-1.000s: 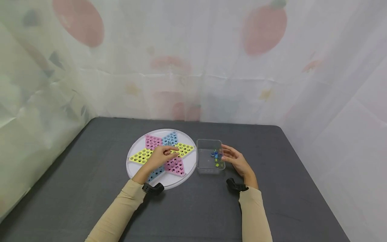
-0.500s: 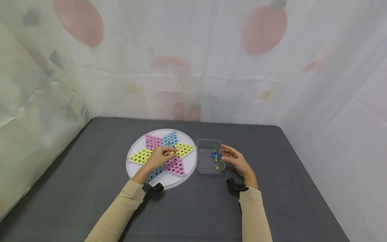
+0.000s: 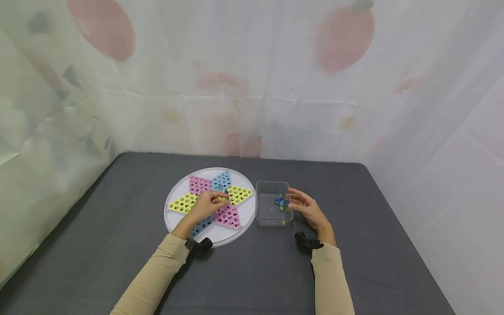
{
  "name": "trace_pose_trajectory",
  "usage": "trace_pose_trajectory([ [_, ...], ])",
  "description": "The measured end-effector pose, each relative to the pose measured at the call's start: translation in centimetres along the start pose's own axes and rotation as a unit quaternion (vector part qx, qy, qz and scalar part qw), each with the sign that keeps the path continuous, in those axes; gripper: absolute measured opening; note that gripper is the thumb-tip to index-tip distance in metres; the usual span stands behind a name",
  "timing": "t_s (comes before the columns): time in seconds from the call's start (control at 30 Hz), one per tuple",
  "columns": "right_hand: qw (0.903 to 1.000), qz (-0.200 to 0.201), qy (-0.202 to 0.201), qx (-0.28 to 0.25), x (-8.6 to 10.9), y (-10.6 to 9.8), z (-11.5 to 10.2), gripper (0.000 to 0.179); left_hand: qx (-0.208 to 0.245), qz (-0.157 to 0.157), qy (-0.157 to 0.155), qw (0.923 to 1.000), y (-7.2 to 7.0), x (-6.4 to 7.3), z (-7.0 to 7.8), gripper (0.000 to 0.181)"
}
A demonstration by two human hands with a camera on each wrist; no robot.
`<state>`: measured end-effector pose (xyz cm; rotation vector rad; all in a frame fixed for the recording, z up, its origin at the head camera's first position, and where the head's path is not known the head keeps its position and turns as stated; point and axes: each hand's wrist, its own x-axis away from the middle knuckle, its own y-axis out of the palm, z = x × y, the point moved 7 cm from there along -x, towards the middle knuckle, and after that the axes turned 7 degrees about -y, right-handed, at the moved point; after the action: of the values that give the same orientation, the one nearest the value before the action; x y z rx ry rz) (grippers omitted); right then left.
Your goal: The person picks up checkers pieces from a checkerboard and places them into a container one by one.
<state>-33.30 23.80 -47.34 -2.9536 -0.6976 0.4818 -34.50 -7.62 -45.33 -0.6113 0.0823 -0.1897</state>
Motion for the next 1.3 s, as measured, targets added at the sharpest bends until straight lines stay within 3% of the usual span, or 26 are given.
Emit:
trace_pose_trajectory([
  [0.33,1.0000,0.000,-0.001,-0.002,0.04,0.13,-0.24,0.062,-0.017,-0.014,-0.001,0.9997,0.26,0.06,-0.20,0.030],
  [0.63,1.0000,-0.002,-0.001,0.005,-0.02,0.03,-0.05,0.062,-0.039,0.000,0.006,0.9992,0.24,0.10,-0.18,0.026],
  [1.3,1.0000,-0.002,0.001,0.000,0.02,-0.10,0.10,0.064,-0.026,0.000,-0.002,0.9997,0.02,0.31,0.21,0.023],
])
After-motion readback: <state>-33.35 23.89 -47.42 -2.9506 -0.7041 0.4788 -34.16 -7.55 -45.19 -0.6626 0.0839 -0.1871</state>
